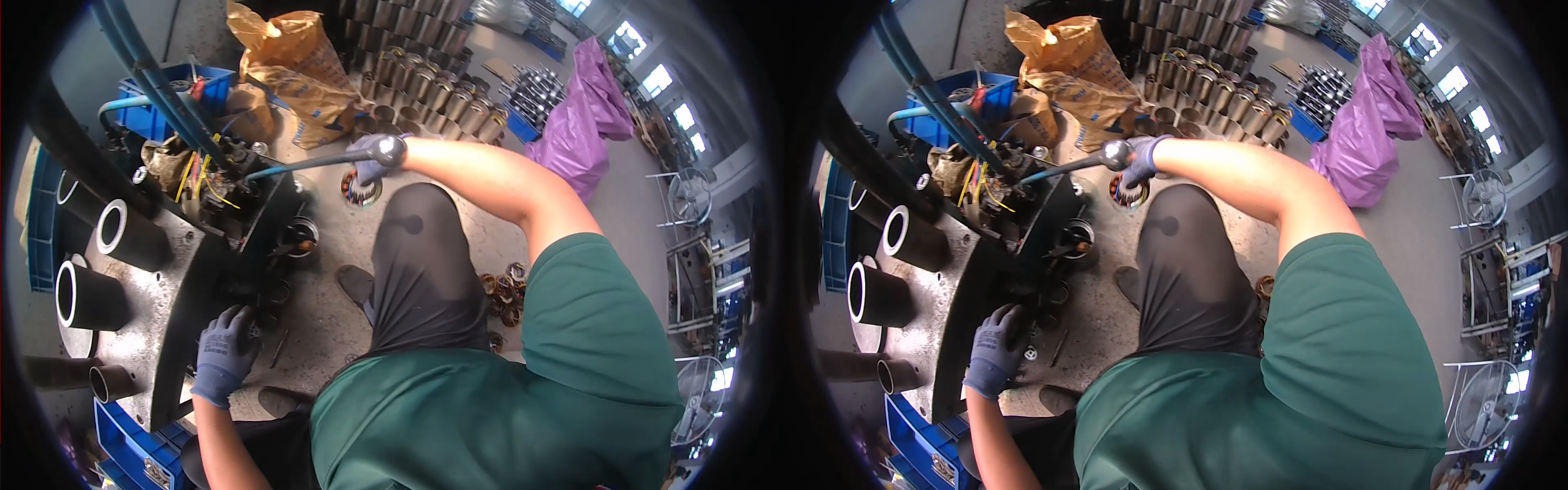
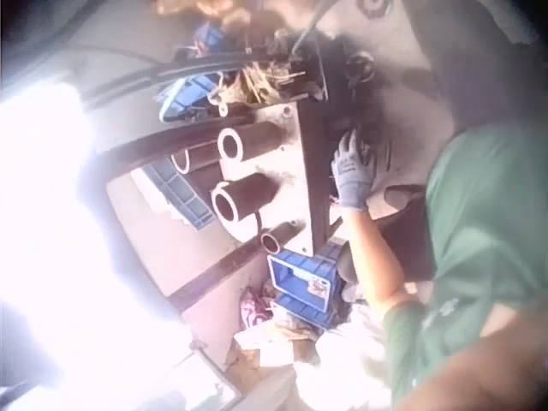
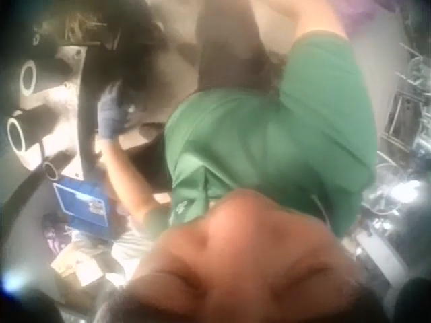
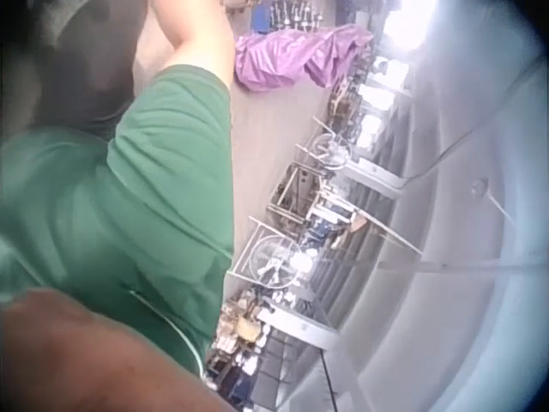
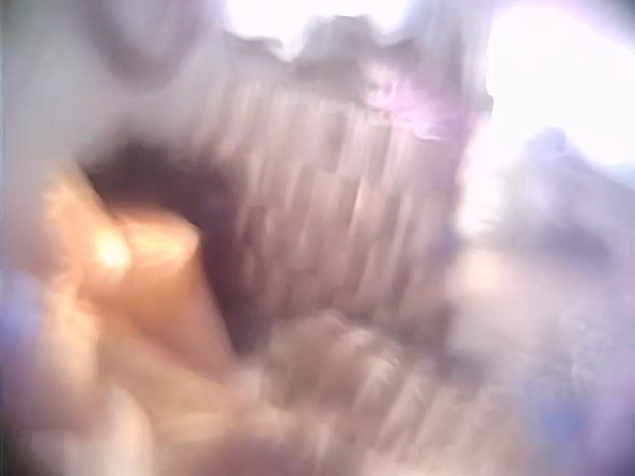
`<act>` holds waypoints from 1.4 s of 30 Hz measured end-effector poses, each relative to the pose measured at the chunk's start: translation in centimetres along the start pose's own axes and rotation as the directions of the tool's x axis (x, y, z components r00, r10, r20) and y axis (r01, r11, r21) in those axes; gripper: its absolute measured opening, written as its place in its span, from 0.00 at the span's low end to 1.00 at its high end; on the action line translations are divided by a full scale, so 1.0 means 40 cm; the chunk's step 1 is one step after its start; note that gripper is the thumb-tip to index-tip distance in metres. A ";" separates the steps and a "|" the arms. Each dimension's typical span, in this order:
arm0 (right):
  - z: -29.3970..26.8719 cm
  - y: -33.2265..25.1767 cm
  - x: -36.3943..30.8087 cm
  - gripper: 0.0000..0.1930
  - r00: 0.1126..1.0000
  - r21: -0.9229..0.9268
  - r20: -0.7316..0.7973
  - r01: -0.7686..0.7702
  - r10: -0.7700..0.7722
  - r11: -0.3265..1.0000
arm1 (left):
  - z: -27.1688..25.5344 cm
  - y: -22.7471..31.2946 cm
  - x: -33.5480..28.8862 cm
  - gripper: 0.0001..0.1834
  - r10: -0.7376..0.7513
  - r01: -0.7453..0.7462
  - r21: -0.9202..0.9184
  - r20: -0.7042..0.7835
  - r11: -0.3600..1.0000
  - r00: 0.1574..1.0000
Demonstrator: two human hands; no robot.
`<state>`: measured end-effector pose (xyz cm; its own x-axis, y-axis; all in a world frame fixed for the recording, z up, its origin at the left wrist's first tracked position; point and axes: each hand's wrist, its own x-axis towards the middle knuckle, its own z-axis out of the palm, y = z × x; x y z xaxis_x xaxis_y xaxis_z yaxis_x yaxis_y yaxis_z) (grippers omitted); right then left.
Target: The person assembles metal exhaust components by inserting wire-wrapped internal parts into metal cylinders and using a hydraulic press to secure them. They pick up components from the floor and a side table, align them on the press platform, and operate the press lever to join the sections.
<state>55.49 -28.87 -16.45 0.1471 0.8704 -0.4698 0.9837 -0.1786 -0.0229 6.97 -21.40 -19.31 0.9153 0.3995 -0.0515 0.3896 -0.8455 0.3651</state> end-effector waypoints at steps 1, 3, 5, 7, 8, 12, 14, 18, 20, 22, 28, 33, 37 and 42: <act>0.003 0.079 -0.046 0.25 0.994 0.086 0.019 -0.104 0.103 0.991 | 0.007 -0.010 -0.007 0.32 -0.021 0.020 0.027 0.047 0.999 0.999; 0.115 0.236 -0.133 0.20 0.942 0.190 -0.108 -0.294 0.318 0.937 | 0.009 -0.007 -0.012 0.33 -0.042 0.039 0.023 0.105 0.999 0.994; 0.240 0.339 -0.232 0.22 0.861 0.271 -0.136 -0.443 0.489 0.855 | -0.007 0.020 -0.014 0.29 -0.058 0.060 -0.016 0.107 0.998 0.993; 0.438 0.428 -0.342 0.25 0.804 0.305 -0.122 -0.527 0.582 0.793 | -0.008 0.034 -0.006 0.30 -0.036 0.040 -0.030 0.125 0.999 0.991; 0.549 0.455 -0.407 0.25 0.787 0.297 -0.048 -0.577 0.615 0.761 | -0.004 0.039 -0.001 0.30 -0.023 0.028 -0.045 0.125 0.999 0.992; 0.888 0.369 -0.579 0.33 0.720 0.193 0.213 -0.693 0.660 0.694 | 0.038 0.011 -0.022 0.32 -0.056 0.075 -0.107 0.170 0.991 0.984; 1.047 0.325 -0.661 0.30 0.698 0.137 0.351 -0.698 0.625 0.703 | 0.058 0.001 -0.024 0.33 -0.069 0.093 -0.101 0.219 0.991 0.973; 1.197 0.194 -0.760 0.25 0.661 0.109 0.411 -0.720 0.628 0.686 | 0.102 -0.030 -0.040 0.35 -0.102 0.129 -0.070 0.306 0.989 0.946; 1.242 0.144 -0.801 0.19 0.615 0.107 0.382 -0.771 0.690 0.628 | 0.124 -0.046 -0.044 0.35 -0.123 0.150 -0.056 0.337 0.987 0.933; 1.262 0.122 -0.822 0.21 0.605 0.094 0.425 -0.769 0.673 0.632 | 0.147 -0.069 -0.051 0.36 -0.120 0.145 -0.047 0.351 0.988 0.929; 1.262 0.120 -0.843 0.17 0.533 0.053 0.455 -0.816 0.713 0.575 | 0.179 -0.094 -0.054 0.35 -0.121 0.147 -0.049 0.344 0.988 0.931; 1.193 0.223 -0.754 0.21 0.551 0.136 0.537 -0.804 0.639 0.579 | 0.163 -0.085 -0.059 0.34 -0.175 0.193 -0.024 0.329 0.981 0.928; 1.121 0.368 -0.596 0.22 0.730 0.160 0.504 -0.605 0.463 0.780 | 0.197 -0.135 -0.050 0.34 -0.123 0.121 0.025 0.233 0.992 0.965; 0.635 0.396 -0.135 0.22 0.964 0.198 0.163 -0.240 0.209 0.950 | -0.004 -0.060 -0.097 0.26 -0.101 0.094 -0.042 -0.219 0.995 0.970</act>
<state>67.62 -48.06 -36.69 0.3306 0.7270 -0.6019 0.8790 -0.4693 -0.0840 2.48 -20.84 -19.83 0.8263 0.5510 0.1166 0.4696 -0.7883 0.3976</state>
